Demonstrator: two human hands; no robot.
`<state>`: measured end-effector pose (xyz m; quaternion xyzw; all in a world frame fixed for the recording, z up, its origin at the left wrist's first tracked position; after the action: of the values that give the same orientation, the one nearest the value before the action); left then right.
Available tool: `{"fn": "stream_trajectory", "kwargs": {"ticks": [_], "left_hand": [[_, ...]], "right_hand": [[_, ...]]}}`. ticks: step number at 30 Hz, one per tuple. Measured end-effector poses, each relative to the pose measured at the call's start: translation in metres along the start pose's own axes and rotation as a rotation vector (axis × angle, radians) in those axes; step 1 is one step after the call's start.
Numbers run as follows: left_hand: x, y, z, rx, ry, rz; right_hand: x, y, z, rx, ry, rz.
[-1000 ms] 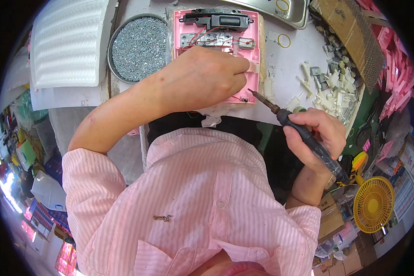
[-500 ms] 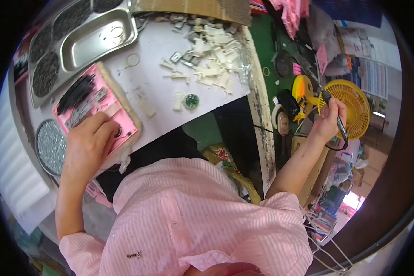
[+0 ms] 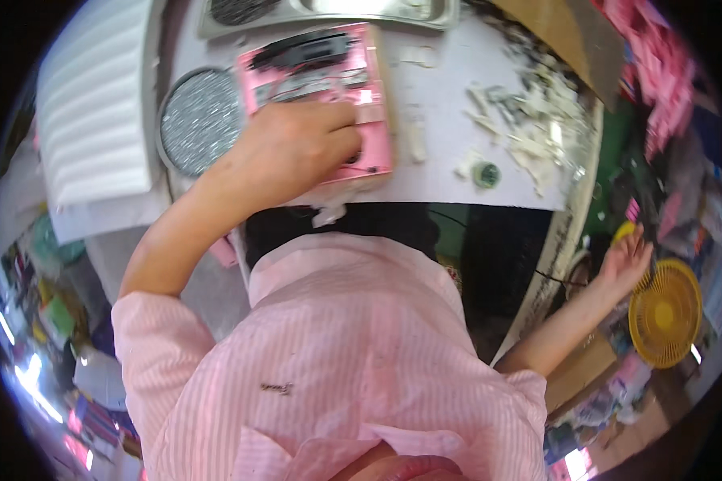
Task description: Assembling and soldering electronic components inside a pink plastic toy housing.
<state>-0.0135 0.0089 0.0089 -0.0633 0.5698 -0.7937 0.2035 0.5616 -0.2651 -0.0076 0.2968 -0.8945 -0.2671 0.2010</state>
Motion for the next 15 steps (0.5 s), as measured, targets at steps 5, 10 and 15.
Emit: {"fn": "stream_trajectory", "kwargs": {"ticks": [5, 10, 15], "left_hand": [[0.005, 0.003, 0.0, 0.046, -0.052, 0.112], [0.011, -0.003, 0.004, 0.277, -0.326, 0.236], [0.012, 0.015, 0.015, 0.082, -0.426, 0.198]], "right_hand": [[0.085, 0.121, 0.085, -0.127, 0.222, -0.191], [0.106, 0.167, 0.112, 0.139, 0.102, -0.326], [0.124, 0.227, 0.179, 0.316, 0.068, -0.495]]}}
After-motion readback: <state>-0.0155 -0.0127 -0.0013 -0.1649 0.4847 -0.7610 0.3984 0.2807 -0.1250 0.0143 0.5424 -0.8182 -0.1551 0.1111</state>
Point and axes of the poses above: each hand's wrist, its own x-axis away from the middle knuckle, its own y-axis out of the palm, z = x × y, the point moved 2 cm from there along -x, towards the middle knuckle, and after that the axes turned 9 degrees about -x, right-handed, at the moved point
